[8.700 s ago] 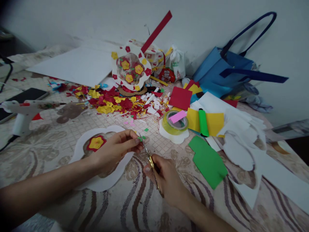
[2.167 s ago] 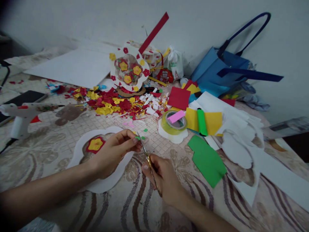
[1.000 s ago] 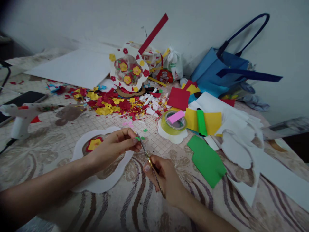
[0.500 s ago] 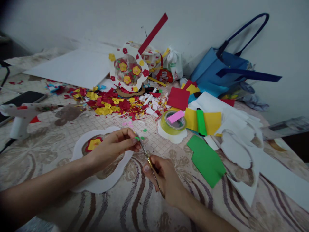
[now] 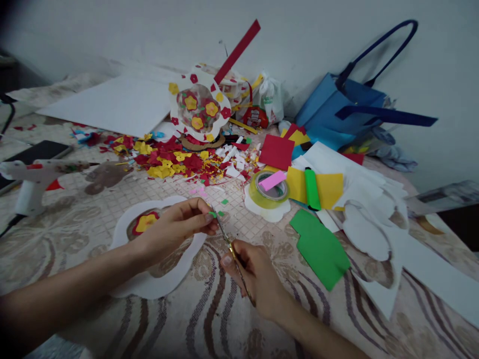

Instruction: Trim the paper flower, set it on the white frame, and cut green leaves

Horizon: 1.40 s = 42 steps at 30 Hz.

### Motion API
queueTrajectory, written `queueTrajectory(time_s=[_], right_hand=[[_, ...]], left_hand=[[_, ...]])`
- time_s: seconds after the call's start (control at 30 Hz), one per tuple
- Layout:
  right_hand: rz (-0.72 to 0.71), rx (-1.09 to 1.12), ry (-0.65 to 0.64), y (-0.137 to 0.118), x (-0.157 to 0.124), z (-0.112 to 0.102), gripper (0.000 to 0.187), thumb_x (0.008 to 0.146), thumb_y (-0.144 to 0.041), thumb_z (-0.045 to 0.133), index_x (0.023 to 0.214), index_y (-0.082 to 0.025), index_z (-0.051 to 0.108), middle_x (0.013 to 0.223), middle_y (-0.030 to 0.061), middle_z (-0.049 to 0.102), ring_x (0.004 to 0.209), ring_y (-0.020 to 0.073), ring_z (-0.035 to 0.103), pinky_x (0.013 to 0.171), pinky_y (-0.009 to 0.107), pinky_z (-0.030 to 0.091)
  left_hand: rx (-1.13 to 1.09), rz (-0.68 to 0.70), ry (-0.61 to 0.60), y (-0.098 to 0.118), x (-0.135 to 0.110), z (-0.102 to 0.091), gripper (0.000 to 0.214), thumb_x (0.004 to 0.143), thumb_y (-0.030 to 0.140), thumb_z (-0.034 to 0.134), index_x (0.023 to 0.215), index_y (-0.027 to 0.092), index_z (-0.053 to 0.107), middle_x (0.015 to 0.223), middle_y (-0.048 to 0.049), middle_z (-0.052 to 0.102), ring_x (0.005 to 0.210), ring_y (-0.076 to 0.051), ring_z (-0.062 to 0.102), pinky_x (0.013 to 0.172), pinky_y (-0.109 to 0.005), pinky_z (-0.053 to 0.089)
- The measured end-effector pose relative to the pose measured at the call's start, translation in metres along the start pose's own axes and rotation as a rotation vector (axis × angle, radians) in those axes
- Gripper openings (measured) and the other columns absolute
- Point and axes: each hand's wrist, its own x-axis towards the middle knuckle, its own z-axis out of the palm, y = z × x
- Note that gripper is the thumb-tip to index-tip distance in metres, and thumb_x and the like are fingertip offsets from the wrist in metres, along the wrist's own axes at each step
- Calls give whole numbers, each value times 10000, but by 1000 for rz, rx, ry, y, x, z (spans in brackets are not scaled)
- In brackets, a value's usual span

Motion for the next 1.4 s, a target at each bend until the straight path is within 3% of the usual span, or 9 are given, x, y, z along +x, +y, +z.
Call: queueTrajectory(time_s=[0.33,0.7,1.4], right_hand=[[-13,-4,1,5,0,0,519,851,-663,436,643,-188,410,507,-64,339,396,63,318,369,195,244],[-2,22,-12,7,0,0,516,861,-661,418,652,-189,421,441,-69,350,364,68,315,357,191,232],[43,78,-27,-6,-1,3,557,793,-741,432,682,-195,417,488,-75,331,391,68,302,354,182,317]], left_hand=[[3,-9,5,-1,-1,0,167,752,238,667,732,152,525,688,-6,653,651,-106,615,716,-273,482],[2,1,1,0,-1,0,148,769,213,646,736,148,516,685,-3,650,646,-97,609,704,-257,480],[-51,10,17,-3,-2,1,187,750,246,680,747,152,519,710,-6,653,669,-108,612,709,-269,482]])
